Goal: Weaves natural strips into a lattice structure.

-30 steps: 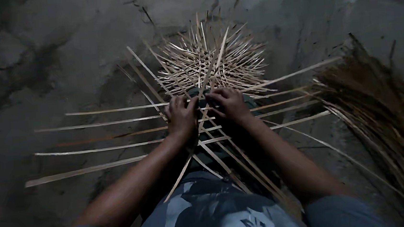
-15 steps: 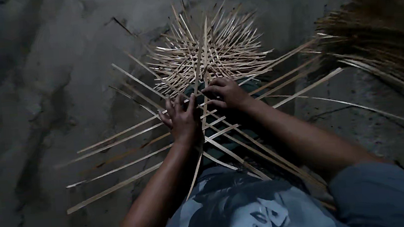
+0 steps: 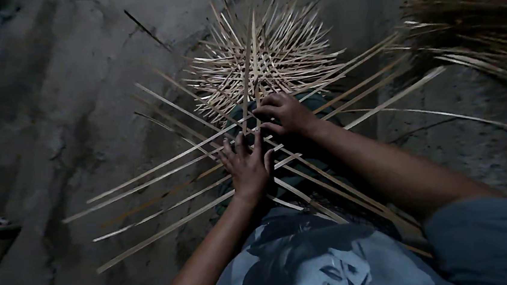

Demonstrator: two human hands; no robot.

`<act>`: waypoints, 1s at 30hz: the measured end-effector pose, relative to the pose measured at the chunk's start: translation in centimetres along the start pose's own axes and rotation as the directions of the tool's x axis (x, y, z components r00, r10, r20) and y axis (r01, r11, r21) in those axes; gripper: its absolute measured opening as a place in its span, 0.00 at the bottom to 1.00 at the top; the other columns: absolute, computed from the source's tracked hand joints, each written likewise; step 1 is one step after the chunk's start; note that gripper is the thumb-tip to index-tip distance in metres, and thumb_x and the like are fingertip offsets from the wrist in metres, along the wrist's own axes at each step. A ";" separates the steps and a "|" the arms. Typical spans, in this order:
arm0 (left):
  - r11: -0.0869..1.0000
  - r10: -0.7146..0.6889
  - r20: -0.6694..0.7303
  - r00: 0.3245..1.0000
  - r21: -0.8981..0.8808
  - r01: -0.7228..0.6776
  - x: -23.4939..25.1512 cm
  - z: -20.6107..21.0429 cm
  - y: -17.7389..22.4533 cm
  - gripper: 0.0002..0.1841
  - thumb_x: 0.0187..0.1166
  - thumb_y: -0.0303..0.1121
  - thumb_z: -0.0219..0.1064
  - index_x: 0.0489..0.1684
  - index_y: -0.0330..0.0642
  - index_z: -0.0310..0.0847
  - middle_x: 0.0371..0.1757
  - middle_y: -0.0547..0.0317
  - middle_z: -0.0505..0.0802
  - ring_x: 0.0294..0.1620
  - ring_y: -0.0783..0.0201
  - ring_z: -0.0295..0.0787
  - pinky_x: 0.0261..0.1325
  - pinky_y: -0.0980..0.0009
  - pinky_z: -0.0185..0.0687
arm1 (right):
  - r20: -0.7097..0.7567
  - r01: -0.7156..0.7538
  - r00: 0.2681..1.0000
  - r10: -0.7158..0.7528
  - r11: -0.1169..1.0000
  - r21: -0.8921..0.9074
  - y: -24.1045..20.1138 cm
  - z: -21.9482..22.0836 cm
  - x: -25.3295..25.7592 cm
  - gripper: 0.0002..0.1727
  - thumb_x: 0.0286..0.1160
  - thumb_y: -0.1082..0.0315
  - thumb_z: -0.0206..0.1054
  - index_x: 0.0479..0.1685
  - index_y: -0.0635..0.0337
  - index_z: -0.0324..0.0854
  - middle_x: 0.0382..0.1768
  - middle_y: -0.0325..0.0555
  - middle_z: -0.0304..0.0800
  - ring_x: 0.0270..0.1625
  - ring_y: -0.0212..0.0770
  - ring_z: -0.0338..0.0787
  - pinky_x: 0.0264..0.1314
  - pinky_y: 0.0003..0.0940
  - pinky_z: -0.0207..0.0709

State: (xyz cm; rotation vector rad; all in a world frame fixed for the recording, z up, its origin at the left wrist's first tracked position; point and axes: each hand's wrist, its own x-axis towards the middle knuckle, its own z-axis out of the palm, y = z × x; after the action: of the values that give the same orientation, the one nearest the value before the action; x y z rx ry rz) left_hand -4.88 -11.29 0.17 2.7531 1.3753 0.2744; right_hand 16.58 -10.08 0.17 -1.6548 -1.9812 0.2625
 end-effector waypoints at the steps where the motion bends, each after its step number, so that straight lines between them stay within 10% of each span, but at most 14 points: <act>1: 1.000 0.002 -0.009 1.000 0.002 -0.002 0.0 0.0 0.0 0.31 0.87 0.62 0.48 0.91 0.71 0.63 0.88 0.38 0.69 0.88 0.25 0.54 0.79 0.19 0.44 | 0.008 0.001 1.000 -0.001 1.000 0.001 -0.1 -0.1 0.0 0.21 0.78 0.55 0.70 0.70 0.44 0.86 0.68 0.48 0.85 0.74 0.54 0.80 0.79 0.55 0.72; 13: 0.999 -0.027 0.101 0.995 0.036 0.024 0.3 -0.7 0.1 0.33 0.86 0.66 0.44 0.92 0.77 0.56 0.90 0.42 0.65 0.91 0.30 0.49 0.78 0.16 0.37 | 0.017 0.008 1.000 -0.010 0.993 0.116 1.1 -0.3 0.5 0.22 0.75 0.55 0.74 0.68 0.45 0.88 0.66 0.50 0.86 0.72 0.54 0.82 0.78 0.56 0.73; 19: 0.988 0.130 0.138 0.982 -0.100 -0.117 4.9 -5.8 0.4 0.18 0.81 0.47 0.69 0.63 0.53 0.89 0.79 0.43 0.77 0.81 0.34 0.66 0.69 0.32 0.67 | 0.026 -0.311 0.918 0.396 0.675 0.669 1.7 -4.7 1.0 0.19 0.79 0.70 0.67 0.68 0.60 0.82 0.63 0.50 0.89 0.61 0.37 0.89 0.67 0.38 0.83; 23: 0.913 0.297 0.240 0.924 -0.356 -0.201 10.2 -5.5 2.0 0.18 0.86 0.27 0.60 0.72 0.38 0.78 0.64 0.41 0.89 0.62 0.43 0.90 0.66 0.45 0.84 | -0.015 -0.334 0.931 0.365 0.868 0.366 0.6 -5.3 -0.5 0.13 0.79 0.71 0.64 0.57 0.59 0.88 0.52 0.48 0.94 0.55 0.43 0.93 0.65 0.50 0.84; 26: 0.914 0.299 0.329 0.896 -0.369 -0.169 12.0 -5.0 3.6 0.20 0.83 0.27 0.62 0.74 0.35 0.75 0.61 0.38 0.89 0.61 0.41 0.89 0.66 0.42 0.83 | -0.002 -0.330 0.944 0.330 0.944 -0.024 -0.9 -4.9 -2.2 0.25 0.73 0.69 0.68 0.72 0.58 0.80 0.58 0.56 0.92 0.63 0.59 0.90 0.67 0.61 0.81; 30: 0.872 0.383 0.309 0.871 -0.433 -0.230 12.6 -4.6 4.4 0.23 0.82 0.28 0.64 0.76 0.36 0.71 0.59 0.39 0.90 0.58 0.42 0.91 0.63 0.42 0.84 | -0.056 -0.335 0.941 0.333 0.942 -0.028 -0.4 -4.8 -4.0 0.37 0.65 0.69 0.75 0.80 0.60 0.71 0.60 0.62 0.90 0.63 0.63 0.90 0.69 0.62 0.80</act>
State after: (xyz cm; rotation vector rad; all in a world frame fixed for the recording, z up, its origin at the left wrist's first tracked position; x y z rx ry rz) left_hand 5.19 -4.07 6.95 2.4996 0.6874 0.0005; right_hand 19.13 -14.85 3.22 -1.9996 -1.6689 0.3053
